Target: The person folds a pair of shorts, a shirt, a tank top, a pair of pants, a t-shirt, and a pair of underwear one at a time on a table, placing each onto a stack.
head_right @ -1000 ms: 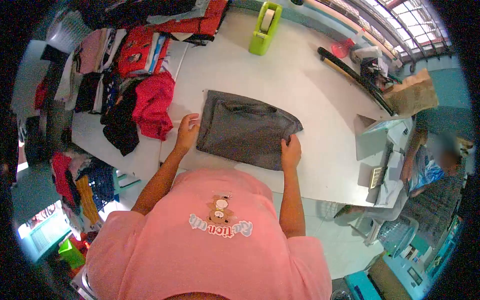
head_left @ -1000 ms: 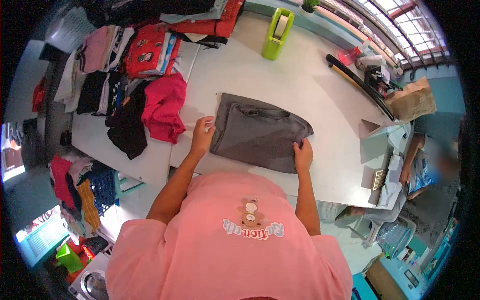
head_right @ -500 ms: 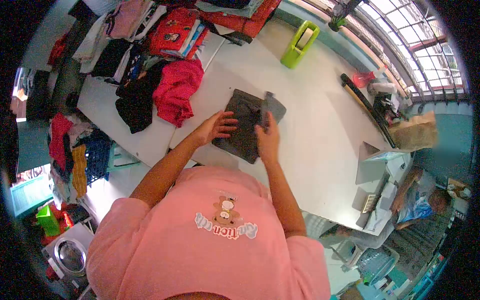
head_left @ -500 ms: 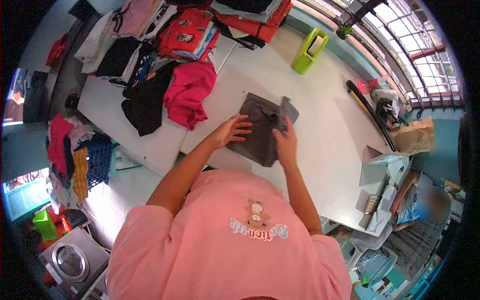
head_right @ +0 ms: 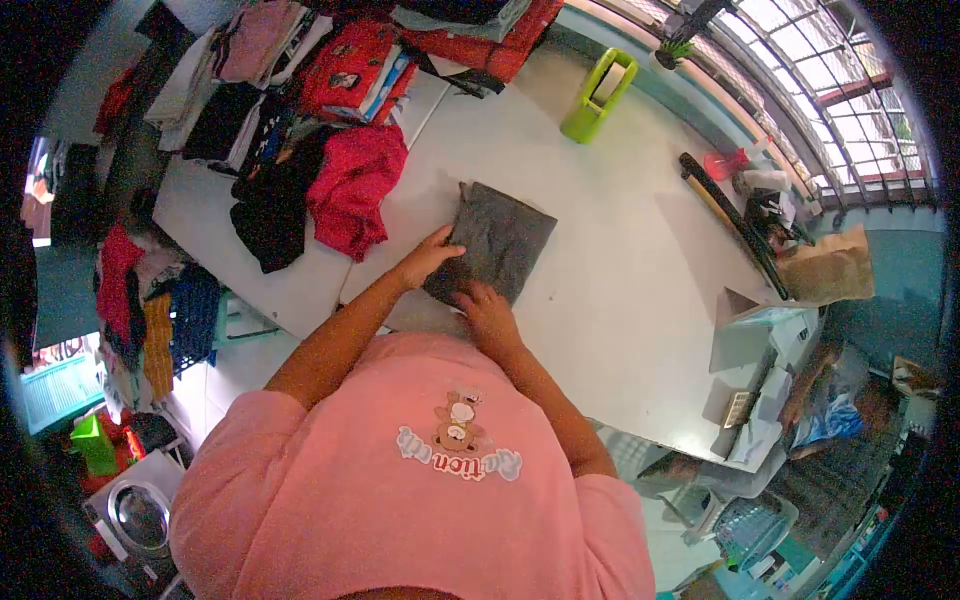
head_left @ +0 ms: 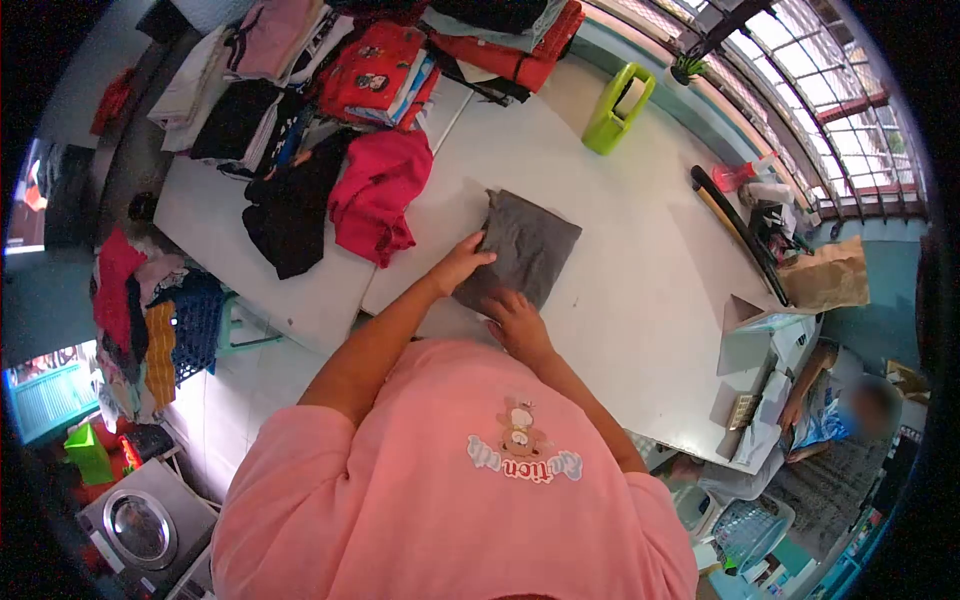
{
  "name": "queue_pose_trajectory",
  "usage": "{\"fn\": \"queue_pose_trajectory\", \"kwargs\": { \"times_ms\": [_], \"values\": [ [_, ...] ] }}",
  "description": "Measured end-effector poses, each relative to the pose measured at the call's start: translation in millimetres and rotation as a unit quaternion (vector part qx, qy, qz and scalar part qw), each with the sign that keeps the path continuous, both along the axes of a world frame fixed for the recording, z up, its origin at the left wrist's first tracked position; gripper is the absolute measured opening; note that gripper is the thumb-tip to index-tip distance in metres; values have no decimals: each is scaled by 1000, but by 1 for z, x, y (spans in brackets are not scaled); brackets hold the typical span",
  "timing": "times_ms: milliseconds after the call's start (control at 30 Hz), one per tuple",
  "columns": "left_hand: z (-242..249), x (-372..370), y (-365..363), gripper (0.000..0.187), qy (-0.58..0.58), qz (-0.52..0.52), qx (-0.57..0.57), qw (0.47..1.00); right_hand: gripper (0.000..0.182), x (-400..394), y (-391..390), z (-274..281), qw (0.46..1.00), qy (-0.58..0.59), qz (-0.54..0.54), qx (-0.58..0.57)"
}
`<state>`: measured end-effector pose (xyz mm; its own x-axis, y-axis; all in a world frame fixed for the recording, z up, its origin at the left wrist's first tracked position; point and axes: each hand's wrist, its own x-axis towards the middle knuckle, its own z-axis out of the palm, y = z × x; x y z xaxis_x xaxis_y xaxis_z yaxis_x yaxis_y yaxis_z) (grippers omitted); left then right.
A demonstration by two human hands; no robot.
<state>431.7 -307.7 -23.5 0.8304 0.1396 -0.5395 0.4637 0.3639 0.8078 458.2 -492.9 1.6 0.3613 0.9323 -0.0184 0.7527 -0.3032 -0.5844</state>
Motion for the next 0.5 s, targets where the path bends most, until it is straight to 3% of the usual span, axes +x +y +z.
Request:
{"fn": "queue_pose_trajectory", "kwargs": {
  "times_ms": [100,133,300,367,500],
  "values": [
    [-16,5,3,62,-35,3,7,999,38,3,-2,-3,998,-18,-41,34],
    [-18,6,6,60,-20,-8,57,998,38,6,-4,-3,998,-18,-43,34],
    [-8,9,10,58,-35,-44,158,986,45,10,-9,0,995,-93,21,-20],
    [-6,6,9,52,-114,-9,237,965,46,3,-13,-9,993,-108,20,-32],
    [-8,-5,16,43,-71,102,356,926,39,2,-15,-32,987,-160,5,15]
  ]
}}
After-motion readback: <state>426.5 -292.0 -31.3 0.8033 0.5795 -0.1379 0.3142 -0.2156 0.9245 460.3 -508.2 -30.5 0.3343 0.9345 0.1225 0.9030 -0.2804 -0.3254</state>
